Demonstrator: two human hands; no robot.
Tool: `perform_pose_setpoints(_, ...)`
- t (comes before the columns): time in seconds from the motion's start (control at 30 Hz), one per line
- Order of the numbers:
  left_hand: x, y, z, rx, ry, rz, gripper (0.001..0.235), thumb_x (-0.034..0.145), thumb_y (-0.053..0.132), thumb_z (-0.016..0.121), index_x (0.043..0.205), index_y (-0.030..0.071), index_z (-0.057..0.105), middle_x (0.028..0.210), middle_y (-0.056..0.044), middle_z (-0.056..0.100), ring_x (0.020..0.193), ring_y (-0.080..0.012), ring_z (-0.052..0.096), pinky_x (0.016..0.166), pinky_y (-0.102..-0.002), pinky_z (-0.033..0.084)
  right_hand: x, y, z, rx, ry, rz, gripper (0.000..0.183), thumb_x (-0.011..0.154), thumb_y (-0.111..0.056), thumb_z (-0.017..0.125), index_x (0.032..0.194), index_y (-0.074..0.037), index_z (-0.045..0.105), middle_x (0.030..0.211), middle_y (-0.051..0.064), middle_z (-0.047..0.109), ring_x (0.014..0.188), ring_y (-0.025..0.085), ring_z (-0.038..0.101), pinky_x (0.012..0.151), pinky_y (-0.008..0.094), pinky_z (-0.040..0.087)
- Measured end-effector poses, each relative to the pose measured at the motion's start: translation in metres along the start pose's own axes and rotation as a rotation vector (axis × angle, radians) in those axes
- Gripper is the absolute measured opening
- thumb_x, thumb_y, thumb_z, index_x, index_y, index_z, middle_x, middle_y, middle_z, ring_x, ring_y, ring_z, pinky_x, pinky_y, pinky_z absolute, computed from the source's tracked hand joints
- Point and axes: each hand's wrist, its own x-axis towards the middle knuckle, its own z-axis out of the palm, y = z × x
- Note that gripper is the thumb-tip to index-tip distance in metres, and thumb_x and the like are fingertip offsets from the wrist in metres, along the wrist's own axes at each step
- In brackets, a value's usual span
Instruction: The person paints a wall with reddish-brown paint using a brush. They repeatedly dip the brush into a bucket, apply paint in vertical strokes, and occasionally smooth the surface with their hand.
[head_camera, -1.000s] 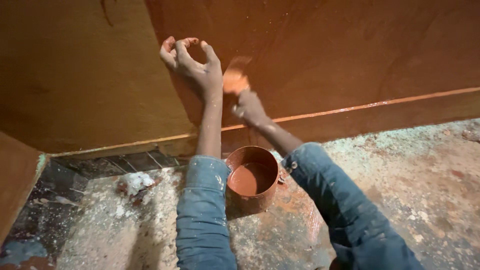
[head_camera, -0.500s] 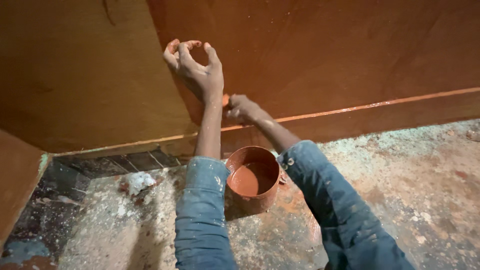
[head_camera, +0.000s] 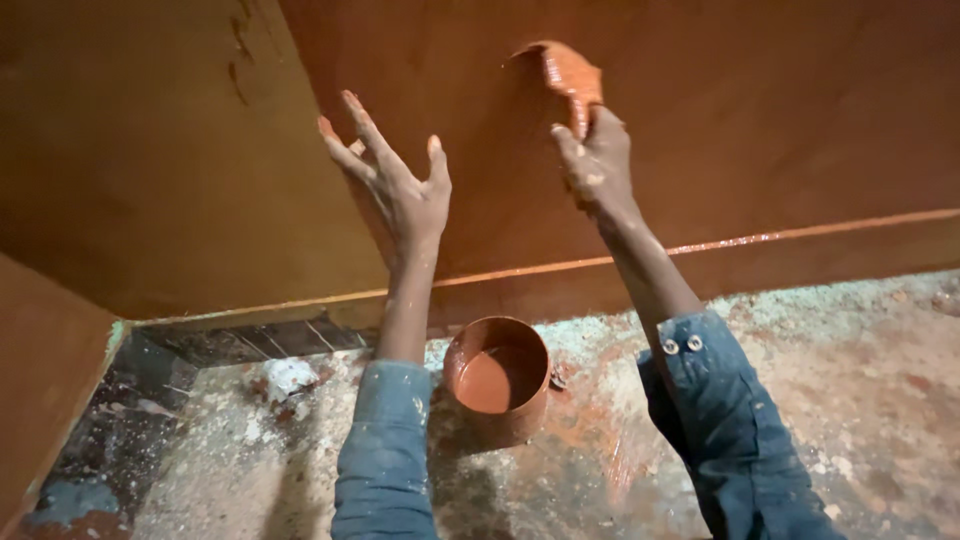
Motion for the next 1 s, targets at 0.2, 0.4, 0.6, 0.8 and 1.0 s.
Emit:
perform_pose_setpoints(0.2, 0.021, 0.023, -0.012, 0.015, -0.081, -0.018, 0.110, 0.092, 0.026, 0.084, 0.168, 0.019, 0.005, 0.167, -0.039, -0.004, 0.153, -0.0497, 0.027, 0.121, -0.051, 0.044, -0.004, -0.008, -0.017, 0.167, 0.129, -0.017, 0.017, 0.097, -0.013, 0.067, 0.099, -0.002, 0.055, 0.069, 0.000, 0.054, 0.049, 0.008, 0.051, 0.041, 0.029, 0.041)
perform_pose_setpoints(0.4, 0.039, 0.013, -0.046, 0.049, -0.139, 0.082, 0.113, 0.097, 0.021, 0.086, 0.168, 0.019, -0.002, 0.172, -0.026, -0.003, 0.160, -0.0501, 0.003, 0.131, -0.058, 0.031, -0.008, 0.019, -0.003, 0.220, 0.119, 0.079, 0.020, 0.094, -0.016, 0.066, 0.101, -0.003, 0.053, 0.067, 0.001, 0.053, 0.047, 0.009, 0.048, 0.040, 0.030, 0.038)
perform_pose_setpoints(0.6, 0.051, -0.011, -0.055, 0.084, -0.168, -0.005, 0.117, 0.095, 0.023, 0.086, 0.169, 0.015, -0.004, 0.177, -0.021, 0.004, 0.162, -0.0490, 0.003, 0.132, -0.063, 0.014, -0.002, 0.079, 0.015, -0.149, 0.002, -0.171, 0.024, 0.091, -0.017, 0.072, 0.101, 0.002, 0.059, 0.078, 0.011, 0.063, 0.068, 0.020, 0.059, 0.059, 0.036, 0.052)
perform_pose_setpoints(0.8, 0.042, -0.021, -0.013, -0.052, -0.135, 0.017, 0.116, 0.093, 0.022, 0.085, 0.168, 0.015, -0.003, 0.177, -0.014, 0.004, 0.161, -0.0496, 0.006, 0.132, -0.059, 0.018, -0.008, 0.113, 0.038, -0.499, -0.523, -0.117, 0.029, 0.086, -0.023, 0.074, 0.092, 0.004, 0.066, 0.084, 0.023, 0.068, 0.073, 0.032, 0.069, 0.065, 0.042, 0.056)
perform_pose_setpoints(1.0, 0.031, -0.014, 0.021, -0.207, -0.135, 0.046, 0.107, 0.097, 0.021, 0.081, 0.169, 0.014, 0.003, 0.176, -0.017, 0.008, 0.161, -0.0499, 0.010, 0.133, -0.057, 0.027, -0.024, 0.102, 0.062, -0.499, -0.679, -0.035, 0.028, 0.080, -0.019, 0.071, 0.097, 0.003, 0.067, 0.083, 0.025, 0.071, 0.073, 0.035, 0.073, 0.067, 0.046, 0.058)
